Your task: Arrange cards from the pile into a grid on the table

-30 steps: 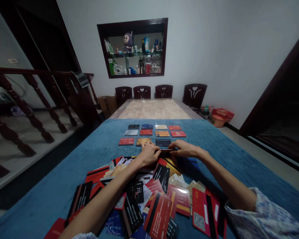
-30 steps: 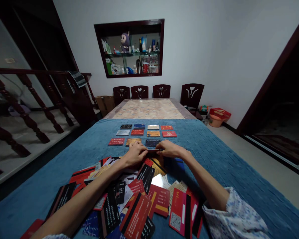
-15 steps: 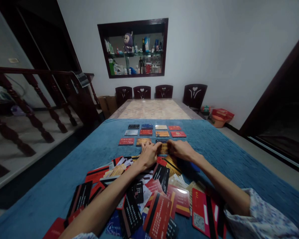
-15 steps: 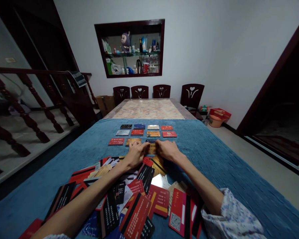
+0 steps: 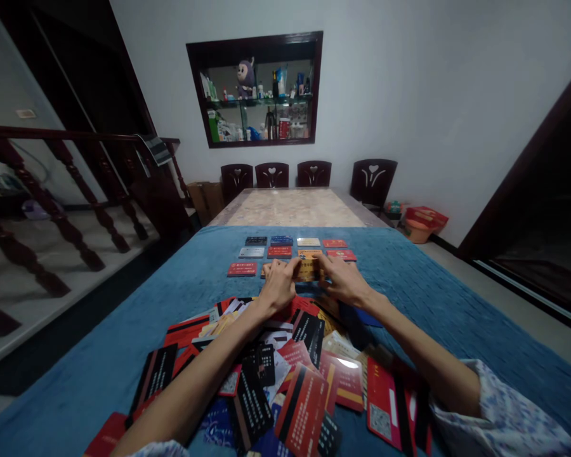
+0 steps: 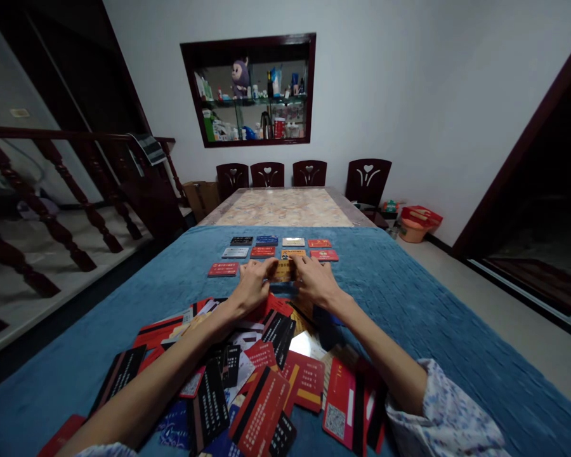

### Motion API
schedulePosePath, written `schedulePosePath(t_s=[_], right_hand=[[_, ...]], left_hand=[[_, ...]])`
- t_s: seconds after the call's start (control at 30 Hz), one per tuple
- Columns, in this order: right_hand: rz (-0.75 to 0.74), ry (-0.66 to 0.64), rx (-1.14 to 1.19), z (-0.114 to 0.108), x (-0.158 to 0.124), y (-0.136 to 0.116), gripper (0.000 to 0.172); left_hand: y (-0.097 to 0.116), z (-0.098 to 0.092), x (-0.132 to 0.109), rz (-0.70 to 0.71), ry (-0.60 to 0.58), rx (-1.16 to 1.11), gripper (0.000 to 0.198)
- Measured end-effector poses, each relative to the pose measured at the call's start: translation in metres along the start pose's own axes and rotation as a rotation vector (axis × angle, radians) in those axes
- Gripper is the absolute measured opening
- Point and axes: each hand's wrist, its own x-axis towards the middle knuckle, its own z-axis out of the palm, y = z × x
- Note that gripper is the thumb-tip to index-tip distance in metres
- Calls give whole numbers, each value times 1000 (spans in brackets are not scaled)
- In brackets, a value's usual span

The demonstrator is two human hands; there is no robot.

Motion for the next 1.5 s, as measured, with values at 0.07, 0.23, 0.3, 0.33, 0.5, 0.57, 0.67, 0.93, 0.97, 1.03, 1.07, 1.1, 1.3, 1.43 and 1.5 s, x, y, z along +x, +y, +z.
schedulePosePath(t_s=[0.07, 0.23, 0.3, 0.33, 0.5, 0.57, 0.67, 0.93, 0.97, 1.03, 1.07, 1.1, 1.3, 1.43, 1.5], right_hand=[[-9, 30, -8, 1, 2, -3, 55], [-55, 71, -50, 2, 10, -13, 49], [-62, 68, -79, -1, 14, -18, 48], [-63, 59, -94, -3, 16, -20, 47], [-74, -8, -134, -8, 31, -32, 45], [-86, -39, -139, -7, 39, -36, 43], [-108, -82, -144, -4, 51, -41, 43], [-120, -197, -159, 2, 75, -50, 43], [-122, -205, -159, 3, 77, -51, 43], [-123, -219, -160, 5, 81, -52, 42], [-121, -226, -161, 6, 83, -53, 42], [-119, -237, -160, 6, 85, -54, 42], [-88, -325, -160, 4, 89, -62, 36], [-93, -394, -163, -2, 90, -66, 39], [-93, -429, -164, -3, 92, -67, 45]], left_hand=[[-2, -7, 1, -18, -9, -16, 53], [-11, -21, 6, -55, -50, -2, 48], [-16, -24, 9, -71, -67, 39, 48], [-18, -25, 10, -75, -76, 58, 48], [-32, -32, 17, -92, -131, 138, 47], [-38, -35, 19, -108, -157, 164, 43], [-47, -39, 22, -125, -203, 189, 40], [-67, -37, 32, -97, -290, 290, 44], [-68, -35, 33, -89, -299, 293, 43], [-72, -33, 36, -78, -320, 299, 39], [-74, -32, 37, -74, -333, 301, 36], [-76, -31, 38, -72, -347, 301, 33], [-84, -25, 46, -50, -411, 276, 24], [-84, -25, 51, -57, -480, 263, 22], [-83, -26, 54, -64, -517, 280, 22]])
